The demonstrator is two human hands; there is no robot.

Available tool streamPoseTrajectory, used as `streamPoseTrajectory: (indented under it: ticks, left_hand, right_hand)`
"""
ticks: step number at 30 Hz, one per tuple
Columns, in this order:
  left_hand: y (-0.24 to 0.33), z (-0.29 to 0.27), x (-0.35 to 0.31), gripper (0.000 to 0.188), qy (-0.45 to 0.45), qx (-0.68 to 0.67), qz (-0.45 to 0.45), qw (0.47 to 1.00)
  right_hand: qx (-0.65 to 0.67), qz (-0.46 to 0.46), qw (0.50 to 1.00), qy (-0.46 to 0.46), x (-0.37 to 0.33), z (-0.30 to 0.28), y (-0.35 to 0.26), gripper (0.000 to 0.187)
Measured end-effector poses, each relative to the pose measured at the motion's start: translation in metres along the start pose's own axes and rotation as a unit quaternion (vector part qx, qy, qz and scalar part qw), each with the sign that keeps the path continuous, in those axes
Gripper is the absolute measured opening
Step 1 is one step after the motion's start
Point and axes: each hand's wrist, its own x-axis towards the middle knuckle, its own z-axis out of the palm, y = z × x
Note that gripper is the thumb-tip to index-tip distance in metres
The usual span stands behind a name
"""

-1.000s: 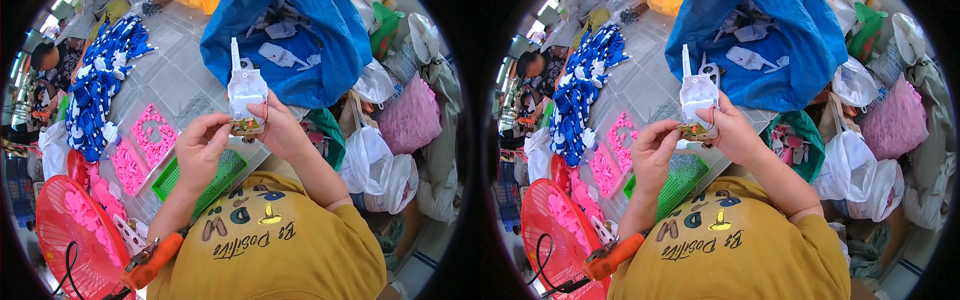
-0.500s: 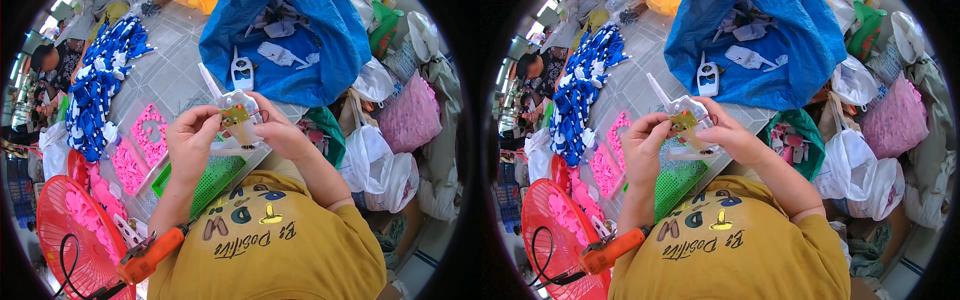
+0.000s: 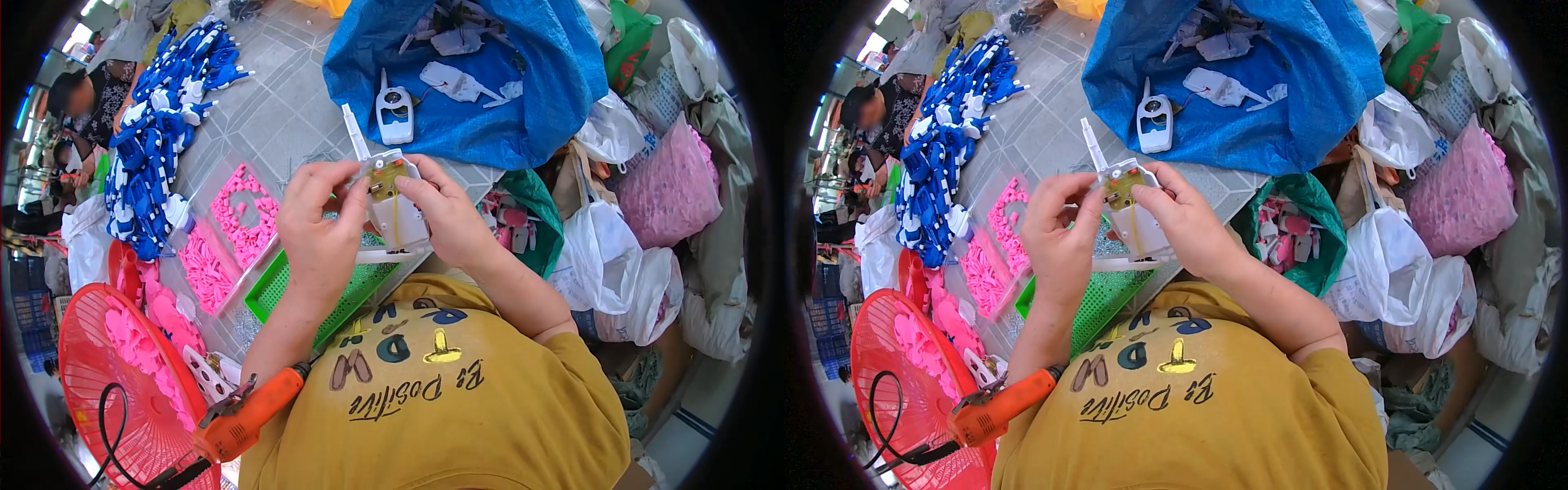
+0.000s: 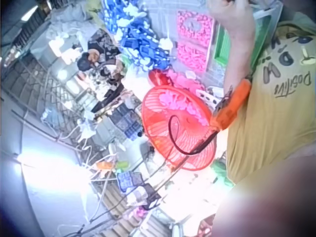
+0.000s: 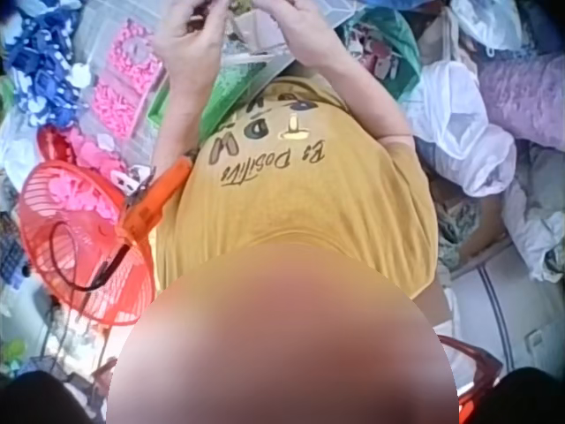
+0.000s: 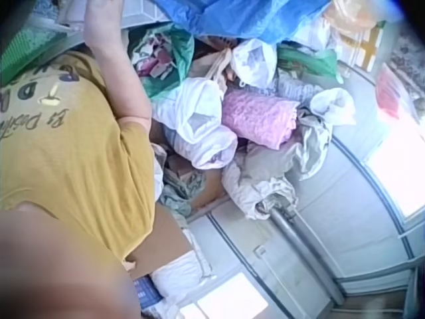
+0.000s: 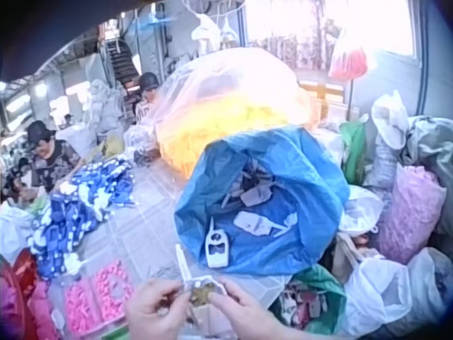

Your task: The user is assembling a toy walkie-talkie by fitting plastic shells together, installing internal components, and securing them with screws using an electric screwdriver.

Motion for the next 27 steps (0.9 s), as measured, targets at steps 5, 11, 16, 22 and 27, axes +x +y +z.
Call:
streamPoseTrajectory:
  ticks: [5,11,16,22,27]
  left_hand:
    - [0.004,-0.006,-0.003,0.013,-0.083,0.01,-0.005,0.997]
    - [-0.007,-0.005,-0.001,0.012,-0.059,0.087,0.067,0.992]
    - [-0.005,-0.007,0.001,0.012,-0.073,0.105,0.081,0.988]
    - [-0.008,-0.005,0.0,0.013,-0.056,0.128,0.105,0.985]
    - [-0.007,-0.006,0.002,0.012,-0.063,0.138,0.122,0.981]
  right_hand:
    - [0.008,-0.008,1.0,0.028,0.0,0.0,0.005,0.031]
    - [0.001,-0.013,0.999,0.03,0.002,0.0,0.006,0.031]
    - [0.004,-0.013,0.999,0.046,0.003,0.0,0.007,0.033]
    - [0.013,-0.008,0.999,0.03,0.002,0.003,0.002,0.03]
    - [0.019,0.005,0.999,0.039,0.004,0.002,0.005,0.028]
